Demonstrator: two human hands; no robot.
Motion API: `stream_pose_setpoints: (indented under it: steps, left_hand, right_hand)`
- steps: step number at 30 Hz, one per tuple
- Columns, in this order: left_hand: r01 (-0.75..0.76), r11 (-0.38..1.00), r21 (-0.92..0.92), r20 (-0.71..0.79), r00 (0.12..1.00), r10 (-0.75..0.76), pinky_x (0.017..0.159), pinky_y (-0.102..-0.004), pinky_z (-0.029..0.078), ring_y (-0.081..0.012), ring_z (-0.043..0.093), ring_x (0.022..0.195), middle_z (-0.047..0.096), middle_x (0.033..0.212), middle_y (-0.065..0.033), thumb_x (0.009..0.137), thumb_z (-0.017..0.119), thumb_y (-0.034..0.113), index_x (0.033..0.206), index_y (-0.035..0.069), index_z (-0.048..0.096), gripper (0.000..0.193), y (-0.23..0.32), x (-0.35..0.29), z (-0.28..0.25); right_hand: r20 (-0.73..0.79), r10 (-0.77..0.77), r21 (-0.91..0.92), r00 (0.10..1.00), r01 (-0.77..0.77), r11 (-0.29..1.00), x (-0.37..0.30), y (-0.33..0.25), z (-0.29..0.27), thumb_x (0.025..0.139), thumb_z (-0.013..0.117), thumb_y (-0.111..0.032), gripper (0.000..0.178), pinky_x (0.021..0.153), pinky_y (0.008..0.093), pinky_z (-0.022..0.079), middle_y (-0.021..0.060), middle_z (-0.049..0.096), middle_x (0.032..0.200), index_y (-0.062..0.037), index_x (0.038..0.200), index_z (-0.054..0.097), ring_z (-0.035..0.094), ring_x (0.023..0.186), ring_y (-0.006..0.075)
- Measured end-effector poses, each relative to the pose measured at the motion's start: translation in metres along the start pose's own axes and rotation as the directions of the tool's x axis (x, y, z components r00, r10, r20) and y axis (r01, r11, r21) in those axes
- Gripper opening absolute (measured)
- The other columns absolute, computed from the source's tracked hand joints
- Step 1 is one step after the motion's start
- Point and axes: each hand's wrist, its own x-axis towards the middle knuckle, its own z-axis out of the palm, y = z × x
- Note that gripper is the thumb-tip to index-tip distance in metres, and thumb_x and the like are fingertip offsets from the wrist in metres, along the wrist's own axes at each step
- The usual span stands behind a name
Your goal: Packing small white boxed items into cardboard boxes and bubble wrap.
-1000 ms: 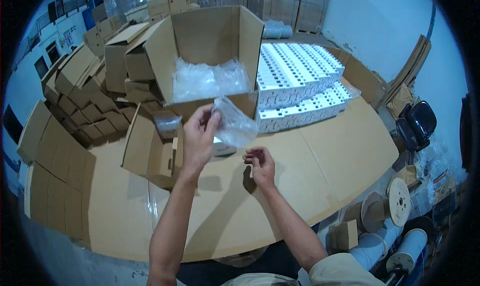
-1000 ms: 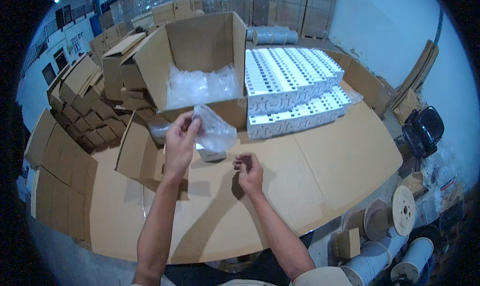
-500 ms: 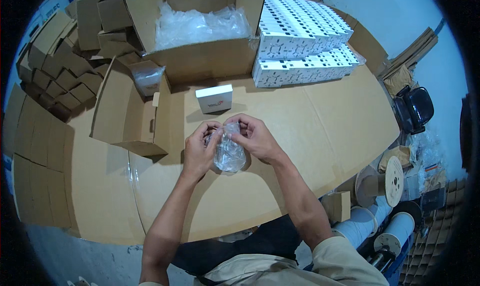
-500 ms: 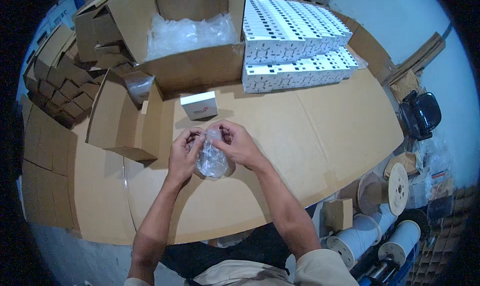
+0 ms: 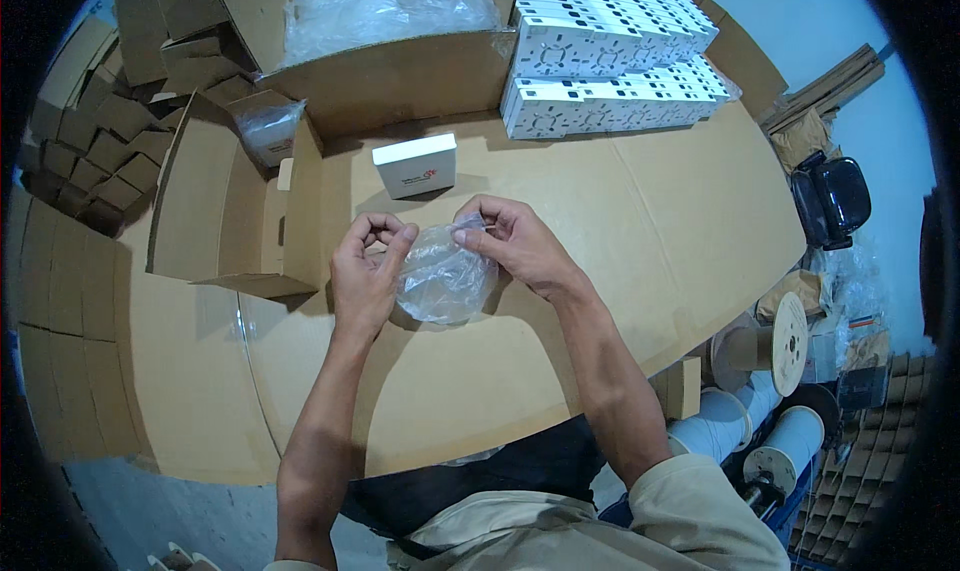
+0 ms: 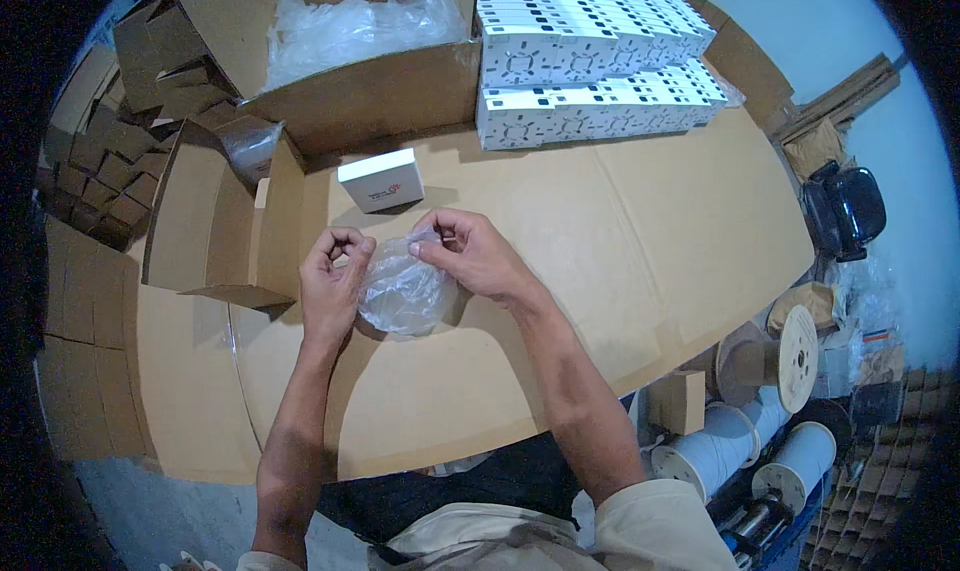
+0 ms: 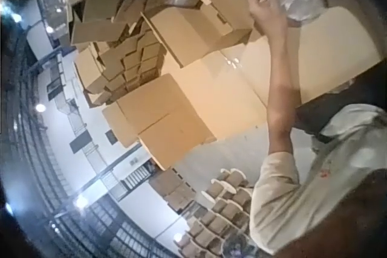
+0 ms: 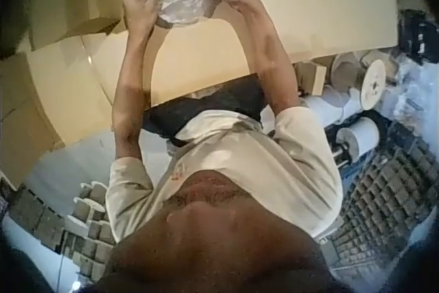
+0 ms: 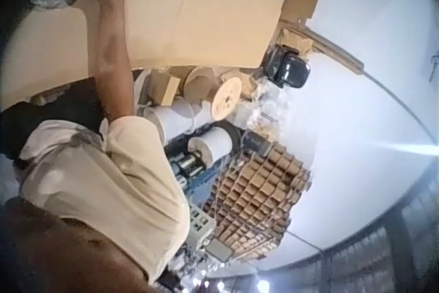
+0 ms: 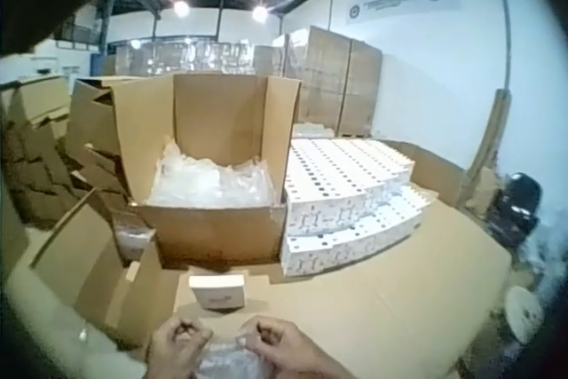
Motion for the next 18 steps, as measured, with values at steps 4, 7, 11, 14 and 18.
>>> stream_pose_setpoints:
  steps: [4,7,11,14,18]
  left_hand:
    - [0.142,0.989,-0.031,0.109,0.984,-0.138,0.06,-0.0186,0.047,-0.0029,0.055,0.074,0.061,0.083,0.0016,0.095,0.074,0.01,0.102,0.001,0.066,0.015,0.016,-0.004,0.002]
    - [0.199,0.979,-0.052,0.163,0.969,-0.188,0.063,-0.0192,0.049,-0.0034,0.058,0.075,0.064,0.084,0.0012,0.096,0.074,0.013,0.105,0.001,0.066,0.017,0.007,-0.004,-0.003]
    - [0.228,0.942,-0.245,0.144,0.97,-0.197,0.073,-0.0218,0.053,-0.0056,0.063,0.085,0.068,0.097,-0.0021,0.1,0.067,0.016,0.116,0.001,0.063,0.022,-0.008,-0.004,-0.001]
    - [0.29,0.864,-0.413,0.161,0.956,-0.244,0.081,-0.0266,0.054,-0.0085,0.064,0.095,0.068,0.107,-0.0051,0.104,0.06,0.018,0.124,0.0,0.059,0.027,-0.004,-0.007,0.008]
    - [0.353,0.837,-0.418,0.206,0.934,-0.291,0.091,-0.0327,0.055,-0.0129,0.065,0.103,0.068,0.113,-0.0081,0.108,0.052,0.021,0.126,-0.001,0.058,0.029,-0.005,-0.011,0.012]
  right_hand:
    - [-0.025,-0.046,0.022,0.999,0.047,0.999,0.002,0.006,-0.007,0.1,0.066,-0.014,0.011,0.07,0.0229,0.049,-0.0022,0.064,0.088,-0.0047,0.105,0.062,0.06,0.081,0.0053]
    - [-0.079,-0.024,0.08,0.997,0.031,0.996,0.004,0.008,-0.007,0.102,0.063,-0.014,0.009,0.07,0.0233,0.049,-0.0028,0.063,0.087,-0.0053,0.102,0.06,0.059,0.079,0.0048]
    - [-0.161,-0.144,0.095,0.976,0.161,0.982,0.006,0.011,0.001,0.102,0.061,-0.012,0.008,0.065,0.0244,0.047,-0.0009,0.061,0.084,-0.0047,0.103,0.056,0.056,0.075,0.0052]
    - [-0.259,-0.252,0.003,0.932,0.262,0.965,0.01,0.018,0.009,0.103,0.058,-0.009,0.007,0.061,0.0243,0.045,0.0002,0.061,0.082,-0.0047,0.104,0.053,0.055,0.072,0.0051]
    - [-0.381,-0.332,-0.16,0.863,0.292,0.943,0.011,0.02,0.021,0.102,0.056,-0.008,0.007,0.056,0.0249,0.042,0.0024,0.059,0.072,-0.0036,0.103,0.051,0.053,0.065,0.0057]
